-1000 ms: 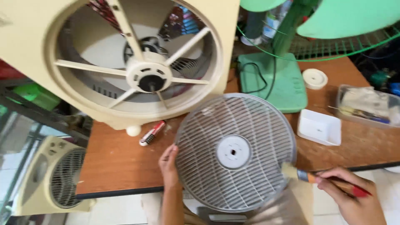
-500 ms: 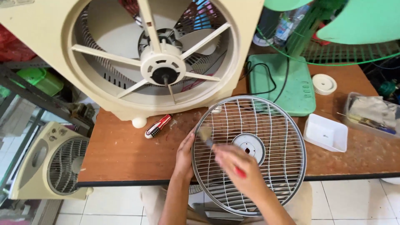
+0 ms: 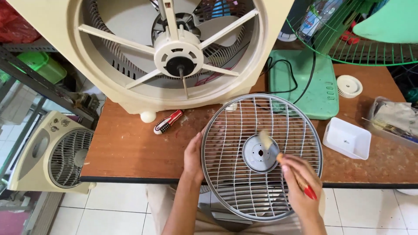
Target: Disassembling a fan with a screwdriver and cleaning the grill with a brush.
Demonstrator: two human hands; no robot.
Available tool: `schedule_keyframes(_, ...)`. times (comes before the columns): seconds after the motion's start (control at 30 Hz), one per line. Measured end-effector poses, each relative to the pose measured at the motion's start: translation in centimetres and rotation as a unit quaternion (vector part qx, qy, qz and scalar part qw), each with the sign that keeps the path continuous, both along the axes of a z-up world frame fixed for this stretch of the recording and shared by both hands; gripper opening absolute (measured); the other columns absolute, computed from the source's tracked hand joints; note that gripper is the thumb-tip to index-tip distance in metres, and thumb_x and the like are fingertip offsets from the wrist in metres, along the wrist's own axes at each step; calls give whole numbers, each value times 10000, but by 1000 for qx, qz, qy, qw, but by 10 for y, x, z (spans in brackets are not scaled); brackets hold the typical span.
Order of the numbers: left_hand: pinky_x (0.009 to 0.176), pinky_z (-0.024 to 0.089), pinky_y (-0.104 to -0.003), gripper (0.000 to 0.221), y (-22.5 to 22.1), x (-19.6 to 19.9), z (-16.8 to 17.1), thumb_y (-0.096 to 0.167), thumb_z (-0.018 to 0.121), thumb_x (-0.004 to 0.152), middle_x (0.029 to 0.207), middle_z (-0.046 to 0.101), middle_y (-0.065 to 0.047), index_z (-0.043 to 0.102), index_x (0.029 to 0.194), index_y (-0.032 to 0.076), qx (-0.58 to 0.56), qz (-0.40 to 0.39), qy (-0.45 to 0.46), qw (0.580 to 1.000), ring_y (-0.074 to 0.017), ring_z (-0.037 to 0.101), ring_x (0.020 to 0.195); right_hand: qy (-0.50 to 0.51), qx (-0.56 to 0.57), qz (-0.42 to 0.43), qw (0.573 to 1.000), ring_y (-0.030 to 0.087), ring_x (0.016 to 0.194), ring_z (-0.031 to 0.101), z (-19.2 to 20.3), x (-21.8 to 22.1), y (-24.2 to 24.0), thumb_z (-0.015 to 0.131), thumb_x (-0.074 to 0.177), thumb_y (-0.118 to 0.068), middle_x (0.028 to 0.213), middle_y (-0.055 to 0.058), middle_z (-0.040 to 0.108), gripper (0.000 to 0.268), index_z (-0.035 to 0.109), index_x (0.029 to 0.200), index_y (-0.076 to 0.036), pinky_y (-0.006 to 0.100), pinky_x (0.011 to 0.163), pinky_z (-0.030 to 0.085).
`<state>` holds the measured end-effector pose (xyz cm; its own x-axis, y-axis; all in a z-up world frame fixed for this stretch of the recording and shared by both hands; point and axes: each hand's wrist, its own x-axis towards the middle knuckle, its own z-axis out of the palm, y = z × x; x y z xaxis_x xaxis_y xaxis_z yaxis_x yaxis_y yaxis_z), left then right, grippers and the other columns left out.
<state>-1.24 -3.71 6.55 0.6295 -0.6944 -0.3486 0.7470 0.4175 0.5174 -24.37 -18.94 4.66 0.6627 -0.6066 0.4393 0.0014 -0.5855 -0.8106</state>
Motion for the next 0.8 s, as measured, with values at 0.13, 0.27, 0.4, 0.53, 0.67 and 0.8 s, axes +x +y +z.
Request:
schedule_keyframes(0.13,1025,467,-461,664,1,2,0,147,476,866,1451,586,-104,496,1530,146,-8,-20,-7,1000,-317,579,1206,-18,-37,-57,998,262,1118,722,-12,4,4,613,968,-34,1230,182,712,256,676,1209,26,325,1008,602)
schedule_keyframes(0.27,1008,490,-511,818,2,10,0,-4,547,790,1517,532,-149,410,1574,187,-18,-65,-53,996,-352,560,1243,-65,26,-64,995,249,947,773,-58,-11,-8,540,1032,-92,1277,192,703,327,593,1341,-2,274,828,664)
schedule_keyframes(0.4,950,528,-543,746,4,24,6,-10,559,808,1492,545,-189,448,1533,120,-12,-109,-51,993,-391,587,1185,-76,123,-116,983,345,843,772,-22,-11,-10,248,1161,-172,1368,240,645,426,557,1376,29,314,645,667)
schedule_keyframes(0.53,893,564,-536,661,0,33,6,41,591,852,1464,547,-184,462,1499,86,-12,-190,-90,978,-383,609,1146,-120,208,-108,965,218,426,552,-9,-17,-18,236,1134,-491,580,146,593,643,579,1305,26,330,435,489)
schedule_keyframes(0.67,899,532,-451,631,-7,36,3,43,578,870,1375,592,-166,482,1492,90,-4,-193,-105,976,-320,618,1076,-94,240,-47,965,288,586,677,-29,-24,-18,200,1185,-241,716,188,685,493,594,1081,37,353,557,556)
schedule_keyframes(0.8,902,516,-498,621,-19,40,1,54,594,831,1375,584,-157,518,1442,140,6,-169,-108,980,-332,596,1097,-94,132,-27,986,174,645,719,-55,-14,10,380,1126,-115,790,113,732,284,647,1104,-22,229,512,628)
